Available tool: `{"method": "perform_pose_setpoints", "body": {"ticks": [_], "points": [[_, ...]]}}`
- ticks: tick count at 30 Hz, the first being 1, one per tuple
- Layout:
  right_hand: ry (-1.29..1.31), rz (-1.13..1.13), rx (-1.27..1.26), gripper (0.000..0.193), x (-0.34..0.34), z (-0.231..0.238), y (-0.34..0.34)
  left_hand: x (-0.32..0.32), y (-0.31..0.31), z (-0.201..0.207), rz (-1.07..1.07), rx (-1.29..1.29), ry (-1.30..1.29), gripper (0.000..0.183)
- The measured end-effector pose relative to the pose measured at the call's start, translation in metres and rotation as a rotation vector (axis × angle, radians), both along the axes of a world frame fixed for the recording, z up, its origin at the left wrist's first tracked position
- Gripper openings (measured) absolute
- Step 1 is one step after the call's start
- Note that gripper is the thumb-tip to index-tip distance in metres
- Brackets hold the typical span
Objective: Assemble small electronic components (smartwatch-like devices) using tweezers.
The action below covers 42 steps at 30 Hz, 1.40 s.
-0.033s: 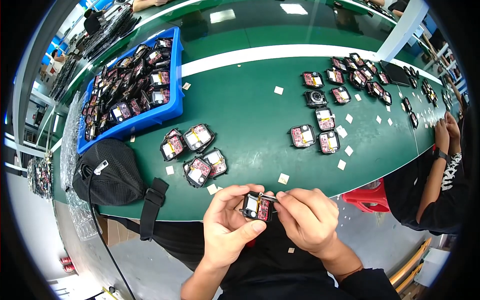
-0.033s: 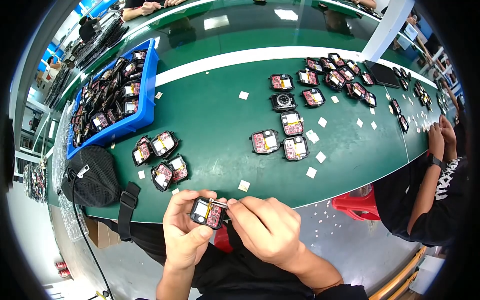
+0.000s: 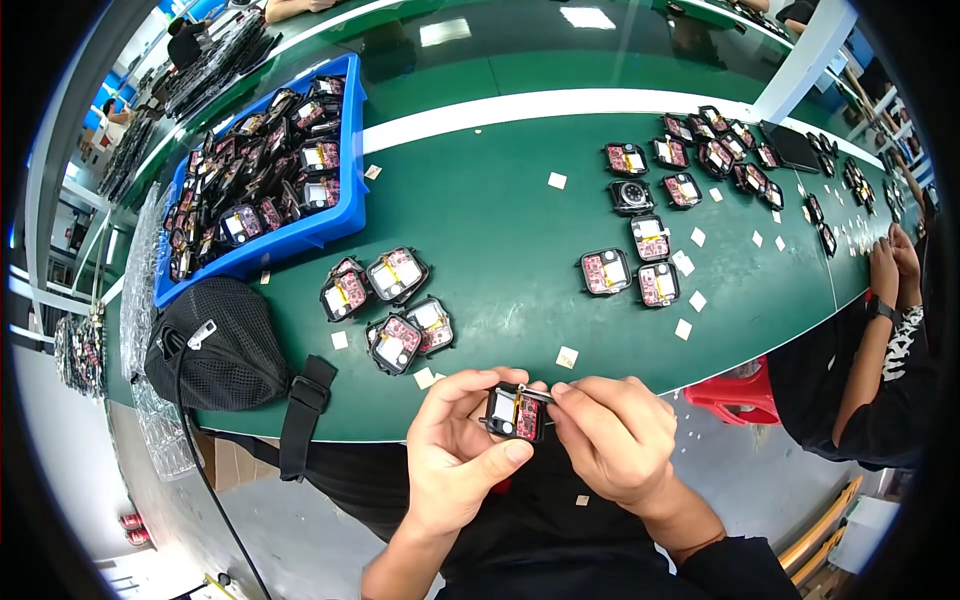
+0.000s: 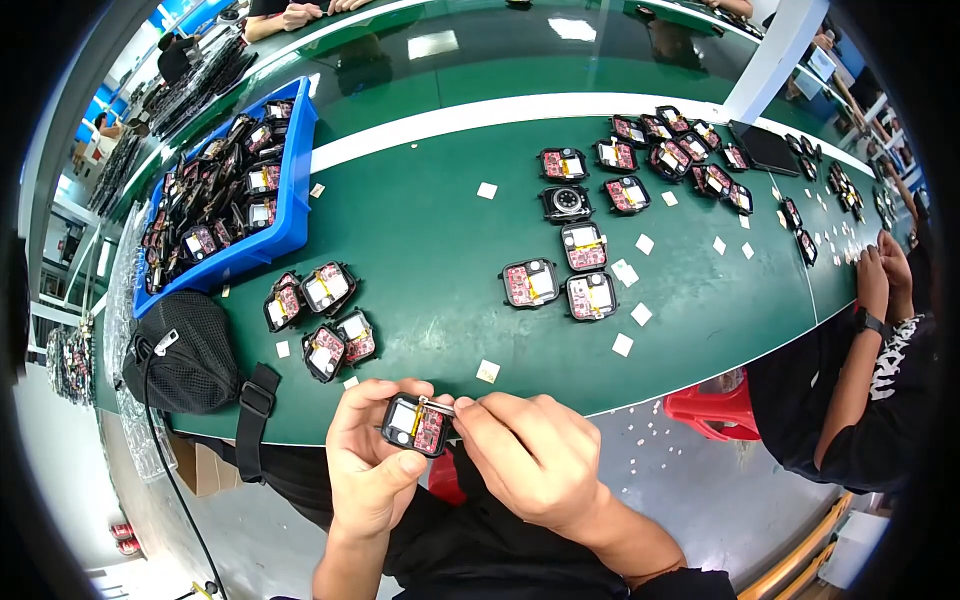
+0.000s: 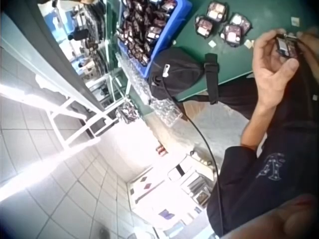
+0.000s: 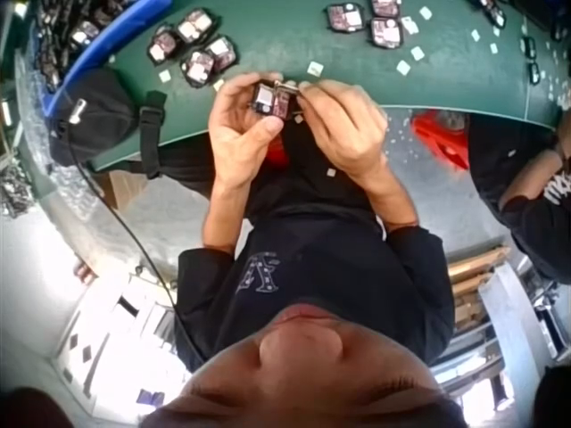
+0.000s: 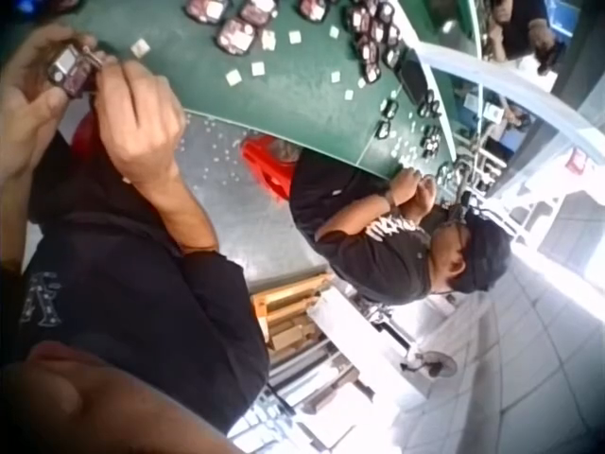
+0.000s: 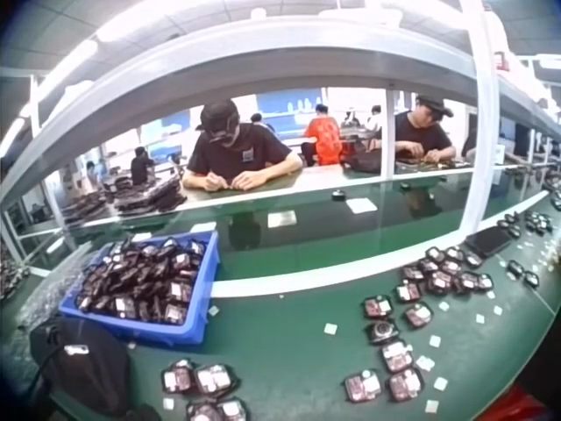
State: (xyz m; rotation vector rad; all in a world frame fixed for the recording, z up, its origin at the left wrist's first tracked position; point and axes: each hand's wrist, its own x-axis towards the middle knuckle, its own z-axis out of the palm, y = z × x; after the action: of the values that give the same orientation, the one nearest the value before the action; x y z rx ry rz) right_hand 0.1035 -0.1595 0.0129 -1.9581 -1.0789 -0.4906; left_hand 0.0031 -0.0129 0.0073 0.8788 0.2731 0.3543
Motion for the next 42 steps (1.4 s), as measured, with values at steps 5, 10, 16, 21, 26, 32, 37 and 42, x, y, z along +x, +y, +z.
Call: {"method": "perform_pose_setpoints", "body": {"ticks": [5,10,16,21,26,32,37,42], "points": [[0.013,0.008,-0.015,0.027,0.0,-0.001,0.0,0.001,-0.001,0.001,0.004,0.015,0.009,0.067],[0.139,0.032,0.05,0.023,0.0,-0.002,0.001,0.0,0.001,-0.002,-0.036,0.02,-0.067,0.062],[0.279,0.095,0.061,0.022,0.003,0.004,-0.003,-0.001,0.001,0.001,0.003,0.008,0.007,0.067],[0.322,0.109,0.057,0.023,0.004,0.003,-0.002,-0.003,0.002,-0.003,0.004,0.015,0.01,0.068],[0.115,0.063,0.07,0.028,0.003,-0.003,0.002,-0.003,0.003,-0.008,-0.049,0.02,-0.107,0.061],[0.051,0.05,0.085,0.029,0.002,-0.008,0.004,-0.003,0.004,-0.007,-0.067,0.02,-0.104,0.061],[0.111,0.062,0.075,0.028,0.0,-0.006,0.002,-0.002,-0.001,-0.001,0.006,0.006,0.032,0.07],[0.191,0.077,0.046,0.026,0.0,0.001,-0.001,-0.002,-0.003,-0.001,0.013,0.029,0.024,0.07]]}}
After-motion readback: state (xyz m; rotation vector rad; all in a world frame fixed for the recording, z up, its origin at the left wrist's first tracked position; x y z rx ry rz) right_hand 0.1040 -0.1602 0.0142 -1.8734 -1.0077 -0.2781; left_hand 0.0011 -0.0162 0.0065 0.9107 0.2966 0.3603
